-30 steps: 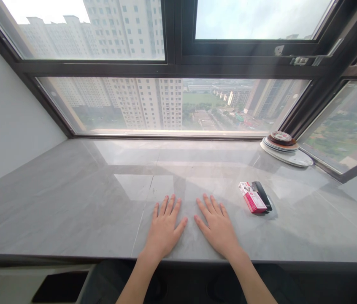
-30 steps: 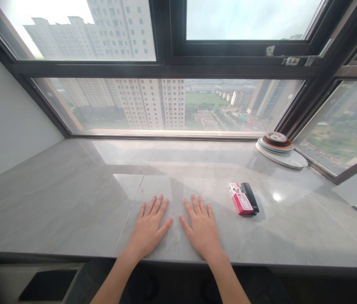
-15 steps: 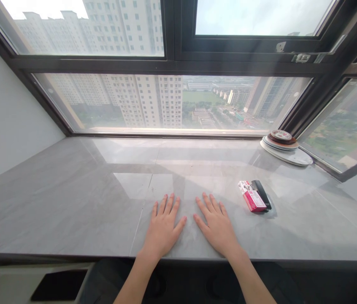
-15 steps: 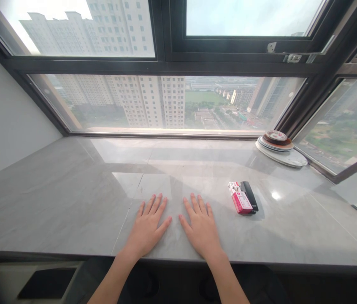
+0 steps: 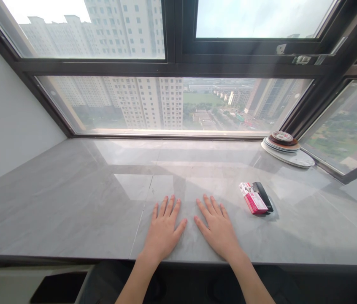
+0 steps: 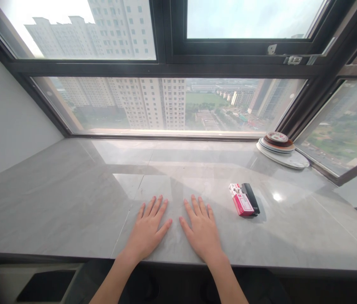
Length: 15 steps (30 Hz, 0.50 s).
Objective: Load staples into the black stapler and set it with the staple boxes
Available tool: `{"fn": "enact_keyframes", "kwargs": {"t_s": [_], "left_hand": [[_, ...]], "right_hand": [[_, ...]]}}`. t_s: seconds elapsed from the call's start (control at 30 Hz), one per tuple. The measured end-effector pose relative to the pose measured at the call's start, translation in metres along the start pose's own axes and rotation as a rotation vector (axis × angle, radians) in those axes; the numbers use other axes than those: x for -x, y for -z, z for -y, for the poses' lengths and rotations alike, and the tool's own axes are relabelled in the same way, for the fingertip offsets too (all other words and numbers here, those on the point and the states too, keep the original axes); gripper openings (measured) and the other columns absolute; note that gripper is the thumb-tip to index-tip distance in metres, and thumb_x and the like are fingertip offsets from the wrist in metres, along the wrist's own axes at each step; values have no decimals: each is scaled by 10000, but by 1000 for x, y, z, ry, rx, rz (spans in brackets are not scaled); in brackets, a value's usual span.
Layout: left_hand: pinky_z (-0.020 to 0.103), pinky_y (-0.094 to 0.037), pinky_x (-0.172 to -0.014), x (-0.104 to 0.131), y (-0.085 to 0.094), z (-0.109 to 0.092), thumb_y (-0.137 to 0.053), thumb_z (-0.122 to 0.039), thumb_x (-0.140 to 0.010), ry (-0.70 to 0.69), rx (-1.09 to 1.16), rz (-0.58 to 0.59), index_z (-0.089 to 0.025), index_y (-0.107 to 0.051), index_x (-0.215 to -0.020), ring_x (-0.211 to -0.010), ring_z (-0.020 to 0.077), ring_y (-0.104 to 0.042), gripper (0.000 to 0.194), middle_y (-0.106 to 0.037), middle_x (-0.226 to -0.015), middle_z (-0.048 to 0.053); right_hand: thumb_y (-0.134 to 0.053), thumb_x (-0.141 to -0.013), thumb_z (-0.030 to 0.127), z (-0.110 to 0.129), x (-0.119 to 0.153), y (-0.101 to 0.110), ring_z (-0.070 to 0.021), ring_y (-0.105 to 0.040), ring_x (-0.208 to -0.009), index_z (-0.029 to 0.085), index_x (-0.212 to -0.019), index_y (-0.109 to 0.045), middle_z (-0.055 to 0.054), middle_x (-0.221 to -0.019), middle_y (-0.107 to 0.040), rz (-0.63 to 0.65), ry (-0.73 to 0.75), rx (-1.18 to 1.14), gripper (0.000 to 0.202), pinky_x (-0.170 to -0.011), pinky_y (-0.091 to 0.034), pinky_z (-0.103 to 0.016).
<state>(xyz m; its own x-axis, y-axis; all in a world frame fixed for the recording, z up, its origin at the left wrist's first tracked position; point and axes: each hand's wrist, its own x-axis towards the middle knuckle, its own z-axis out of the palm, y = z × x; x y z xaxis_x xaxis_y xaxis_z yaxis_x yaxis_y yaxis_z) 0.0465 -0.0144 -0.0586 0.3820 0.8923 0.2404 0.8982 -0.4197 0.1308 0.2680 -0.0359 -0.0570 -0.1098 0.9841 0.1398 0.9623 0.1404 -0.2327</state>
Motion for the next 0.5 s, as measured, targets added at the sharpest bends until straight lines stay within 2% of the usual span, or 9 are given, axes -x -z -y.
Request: {"fn": "enact_keyframes", "kwargs": {"t_s": [0.5], "left_hand": [[570, -209, -1275, -1, 2, 1, -393, -539, -1063, 7, 30, 7, -328, -294, -1646, -1598, 294, -195, 629, -228, -1725, 28]], "right_hand": [[-331, -1079, 559, 1, 0, 1, -252, -81, -1610, 364, -1657, -279, 26, -1738, -143, 8, -9, 21, 612, -1285, -137, -535]]}}
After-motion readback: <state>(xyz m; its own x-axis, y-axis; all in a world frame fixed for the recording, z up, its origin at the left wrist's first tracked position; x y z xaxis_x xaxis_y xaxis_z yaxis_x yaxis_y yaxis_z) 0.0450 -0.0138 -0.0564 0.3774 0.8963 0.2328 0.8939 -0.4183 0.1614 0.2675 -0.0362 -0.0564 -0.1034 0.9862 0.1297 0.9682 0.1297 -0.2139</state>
